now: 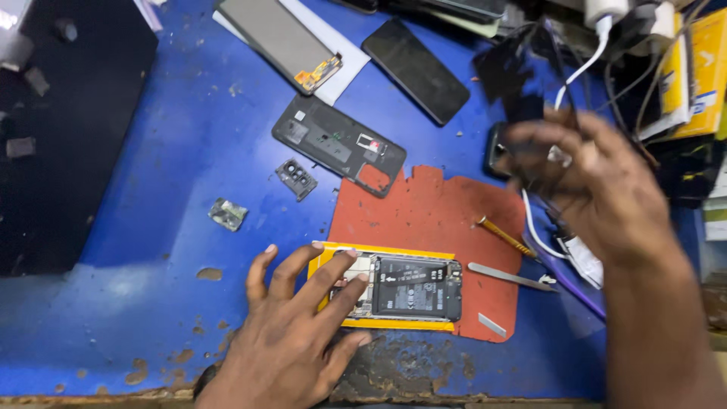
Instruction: The person reassembles a smartphone by connecting internal ribbon cables, installing the battery, and securing the back cover. They then test the device by powering it on and briefly interacting with the touchscreen.
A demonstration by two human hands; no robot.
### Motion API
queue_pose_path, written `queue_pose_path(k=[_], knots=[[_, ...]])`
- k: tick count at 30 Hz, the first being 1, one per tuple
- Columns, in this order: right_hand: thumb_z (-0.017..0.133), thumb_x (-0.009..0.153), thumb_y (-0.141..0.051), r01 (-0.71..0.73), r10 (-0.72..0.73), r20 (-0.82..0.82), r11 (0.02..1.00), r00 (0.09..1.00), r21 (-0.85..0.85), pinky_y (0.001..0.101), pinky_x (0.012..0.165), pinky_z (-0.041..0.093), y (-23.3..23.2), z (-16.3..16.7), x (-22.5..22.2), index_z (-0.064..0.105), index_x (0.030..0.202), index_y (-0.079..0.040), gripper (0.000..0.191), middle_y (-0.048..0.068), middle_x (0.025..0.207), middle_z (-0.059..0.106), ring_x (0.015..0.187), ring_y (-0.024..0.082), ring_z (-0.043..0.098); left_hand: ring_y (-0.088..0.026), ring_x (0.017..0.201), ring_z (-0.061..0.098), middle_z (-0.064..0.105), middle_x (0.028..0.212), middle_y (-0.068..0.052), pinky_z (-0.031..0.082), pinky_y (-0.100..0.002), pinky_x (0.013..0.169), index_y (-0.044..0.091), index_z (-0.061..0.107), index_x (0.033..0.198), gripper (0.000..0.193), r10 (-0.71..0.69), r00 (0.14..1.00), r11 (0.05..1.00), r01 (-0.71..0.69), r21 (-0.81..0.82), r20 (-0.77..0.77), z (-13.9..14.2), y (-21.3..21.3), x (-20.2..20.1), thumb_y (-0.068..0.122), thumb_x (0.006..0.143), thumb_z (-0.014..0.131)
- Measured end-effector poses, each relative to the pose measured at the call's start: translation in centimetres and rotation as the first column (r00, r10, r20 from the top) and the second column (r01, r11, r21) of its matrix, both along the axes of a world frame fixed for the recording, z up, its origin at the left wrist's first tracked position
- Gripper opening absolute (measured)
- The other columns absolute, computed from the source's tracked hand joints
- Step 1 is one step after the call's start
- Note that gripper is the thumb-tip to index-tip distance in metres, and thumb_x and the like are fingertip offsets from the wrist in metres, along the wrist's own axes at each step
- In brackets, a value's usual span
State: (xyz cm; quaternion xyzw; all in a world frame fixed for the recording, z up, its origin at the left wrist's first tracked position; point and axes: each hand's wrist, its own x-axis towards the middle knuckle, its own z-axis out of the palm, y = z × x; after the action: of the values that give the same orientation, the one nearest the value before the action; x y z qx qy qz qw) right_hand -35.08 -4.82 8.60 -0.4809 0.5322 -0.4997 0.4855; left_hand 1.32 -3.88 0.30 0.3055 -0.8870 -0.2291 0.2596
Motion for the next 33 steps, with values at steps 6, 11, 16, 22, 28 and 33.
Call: queue_pose_path(k=[6, 11, 16, 22, 28, 33], knots=[[0.054, 0.107, -0.045, -0.228, 0.128, 0.655, 0.971, 0.744, 0.068, 0.0589, 0.087, 0.057, 7.0, -3.1, 5.0, 0.044, 0.15, -0.015, 0.053, 0.031, 0.135, 0.059, 0.115, 0.048, 0.065, -0.034, 0.137, 0.048, 0.057, 0.142, -0.015, 0.025, -0.057, 0.117, 0.004, 0.058, 0.137, 0.063, 0.065, 0.96, 0.983, -0.015, 0.18, -0.274, 2.5, -0.6, 0.2, 0.037, 0.086, 0.074], [0.052, 0.107, -0.045, -0.372, 0.164, 0.797, 0.925, 0.581, 0.081, 0.054, 0.089, 0.057, 9.3, -5.3, 10.0, 0.036, 0.152, -0.014, 0.057, 0.029, 0.138, 0.056, 0.117, 0.046, 0.064, -0.025, 0.12, 0.059, 0.064, 0.126, -0.018, 0.046, -0.044, 0.105, -0.003, 0.053, 0.137, 0.046, 0.201, 0.663, 0.637, 0.47, 0.61, -0.721, 4.4, -0.3, -1.8, 0.017, 0.097, 0.065], [0.051, 0.103, -0.044, -0.364, 0.102, 0.808, 0.92, 0.581, 0.145, 0.0516, 0.08, 0.06, 9.8, -6.3, 12.7, 0.036, 0.158, -0.011, 0.066, 0.024, 0.124, 0.058, 0.107, 0.041, 0.066, -0.008, 0.059, 0.06, 0.067, 0.08, -0.004, 0.053, -0.026, 0.048, -0.003, 0.067, 0.119, 0.027, 0.478, 0.731, 0.141, 0.484, 0.864, -0.487, 4.9, 0.0, -3.7, 0.014, 0.098, 0.063], [0.048, 0.105, -0.043, -0.348, 0.052, 0.848, 0.924, 0.527, 0.16, 0.0528, 0.078, 0.06, 10.4, -7.3, 13.2, 0.044, 0.145, -0.012, 0.051, 0.024, 0.123, 0.057, 0.107, 0.043, 0.066, -0.005, 0.054, 0.056, 0.062, 0.067, 0.0, 0.048, -0.023, 0.04, 0.002, 0.072, 0.115, 0.024, 0.533, 0.758, 0.149, 0.354, 0.923, -0.376, 5.0, 0.2, -4.2, 0.014, 0.097, 0.062], [0.047, 0.105, -0.043, -0.352, 0.059, 0.852, 0.924, 0.521, 0.152, 0.0527, 0.078, 0.06, 10.5, -7.5, 13.4, 0.044, 0.146, -0.013, 0.05, 0.024, 0.123, 0.057, 0.107, 0.042, 0.066, -0.004, 0.056, 0.058, 0.067, 0.07, 0.0, 0.049, -0.023, 0.042, 0.001, 0.074, 0.111, 0.022, 0.518, 0.78, 0.216, 0.278, 0.936, -0.352, 4.6, 0.3, -4.0, 0.013, 0.095, 0.064], [0.047, 0.104, -0.044, -0.345, 0.05, 0.845, 0.924, 0.532, 0.163, 0.0513, 0.078, 0.06, 10.4, -7.3, 13.6, 0.04, 0.144, -0.009, 0.053, 0.023, 0.122, 0.057, 0.106, 0.041, 0.067, -0.002, 0.062, 0.061, 0.073, 0.079, 0.003, 0.053, -0.021, 0.051, 0.0, 0.074, 0.111, 0.022, 0.497, 0.776, 0.301, 0.267, 0.915, -0.39, 4.6, 0.2, -3.9, 0.012, 0.097, 0.063]])
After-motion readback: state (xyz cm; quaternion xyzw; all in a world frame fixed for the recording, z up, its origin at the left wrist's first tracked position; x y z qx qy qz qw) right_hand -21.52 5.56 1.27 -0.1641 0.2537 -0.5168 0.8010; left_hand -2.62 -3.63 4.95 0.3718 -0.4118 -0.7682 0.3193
